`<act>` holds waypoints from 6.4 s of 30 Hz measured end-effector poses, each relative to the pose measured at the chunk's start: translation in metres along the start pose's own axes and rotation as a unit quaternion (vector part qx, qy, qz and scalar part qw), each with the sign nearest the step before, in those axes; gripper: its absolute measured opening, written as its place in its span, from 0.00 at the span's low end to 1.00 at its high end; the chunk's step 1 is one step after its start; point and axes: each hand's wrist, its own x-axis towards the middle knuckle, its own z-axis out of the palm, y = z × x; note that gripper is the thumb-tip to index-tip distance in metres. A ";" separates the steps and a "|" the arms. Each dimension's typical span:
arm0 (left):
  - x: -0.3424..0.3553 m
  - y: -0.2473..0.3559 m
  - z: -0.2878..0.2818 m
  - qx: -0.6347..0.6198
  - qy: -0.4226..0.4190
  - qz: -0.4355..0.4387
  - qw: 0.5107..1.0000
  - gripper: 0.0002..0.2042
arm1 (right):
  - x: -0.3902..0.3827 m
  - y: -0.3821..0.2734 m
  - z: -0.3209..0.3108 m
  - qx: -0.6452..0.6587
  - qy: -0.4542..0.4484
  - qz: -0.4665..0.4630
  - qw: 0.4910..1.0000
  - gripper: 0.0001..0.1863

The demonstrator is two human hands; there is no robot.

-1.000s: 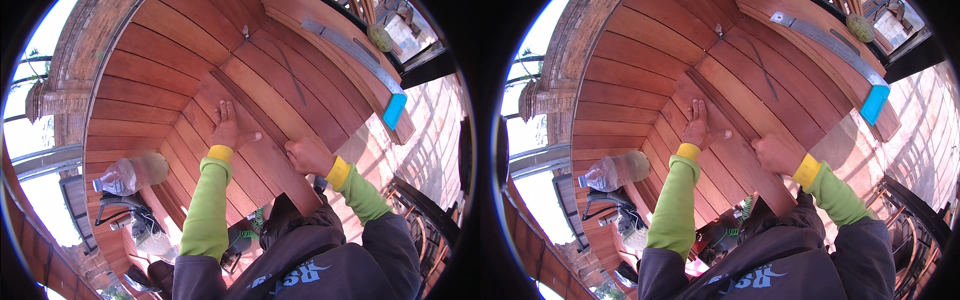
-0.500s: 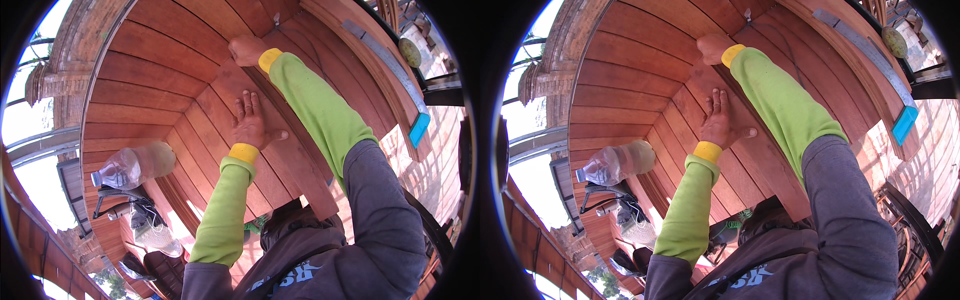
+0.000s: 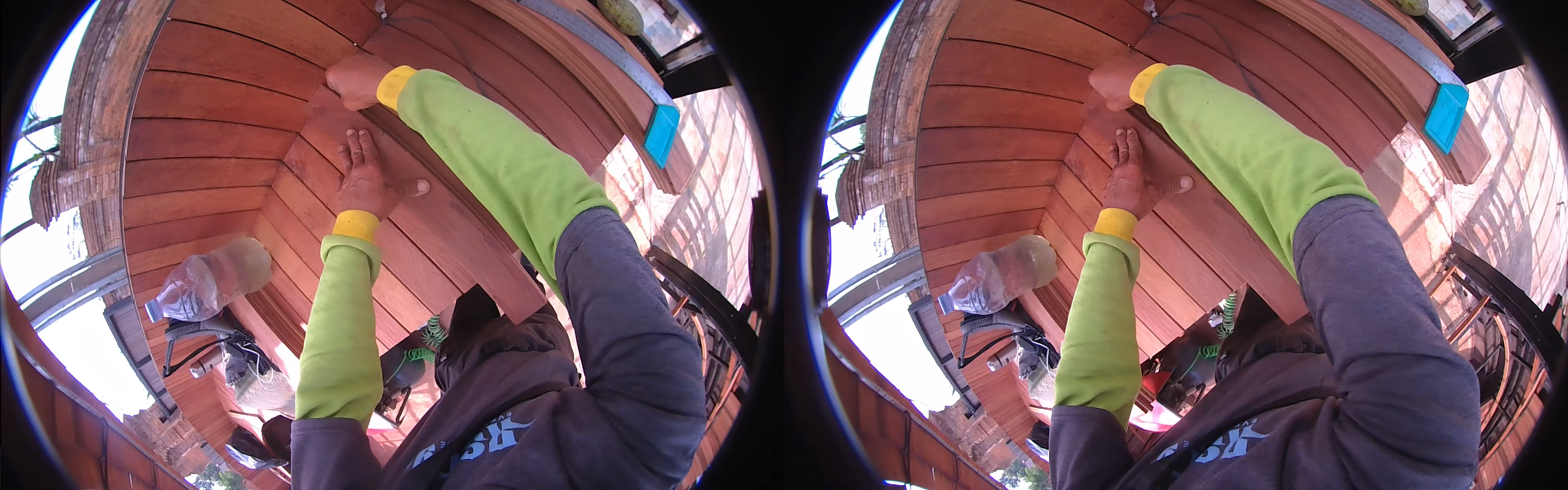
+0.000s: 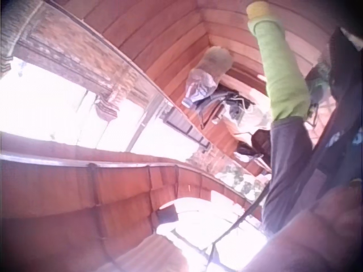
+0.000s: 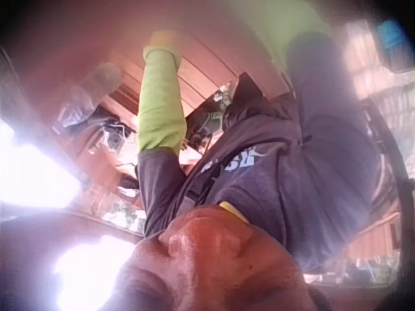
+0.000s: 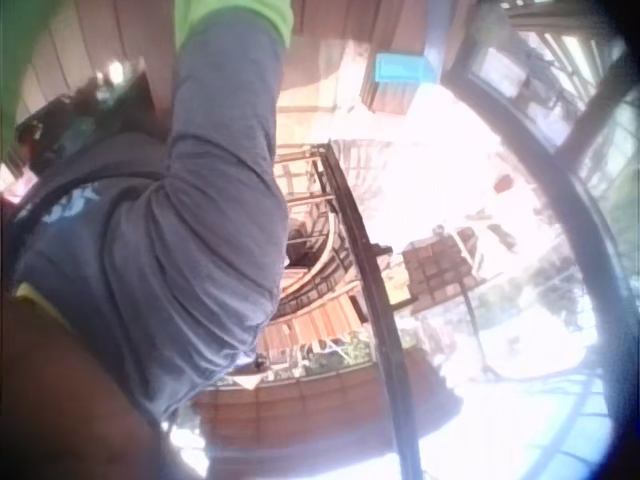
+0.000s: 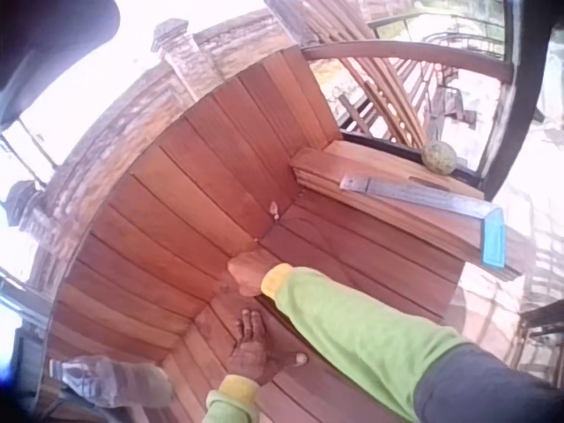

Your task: The person measures and marks a wooden plank using a square and a pencil, then positions the plank on a wooden floor. They repeat this process with another plank, ensuring alignment with the existing flooring.

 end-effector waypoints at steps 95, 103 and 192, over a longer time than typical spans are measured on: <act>-0.046 0.165 0.070 -0.117 0.212 -0.290 0.926 0.36 | -0.524 -0.008 -0.108 0.531 0.177 0.194 0.806 0.15; -0.186 0.196 0.097 -0.559 0.257 -0.157 0.772 0.28 | -0.504 -0.026 -0.097 0.441 0.081 0.138 0.883 0.18; -0.446 -0.177 0.247 -0.490 0.807 -0.290 0.156 0.35 | -0.220 -0.129 0.135 -0.146 0.078 -0.069 0.984 0.11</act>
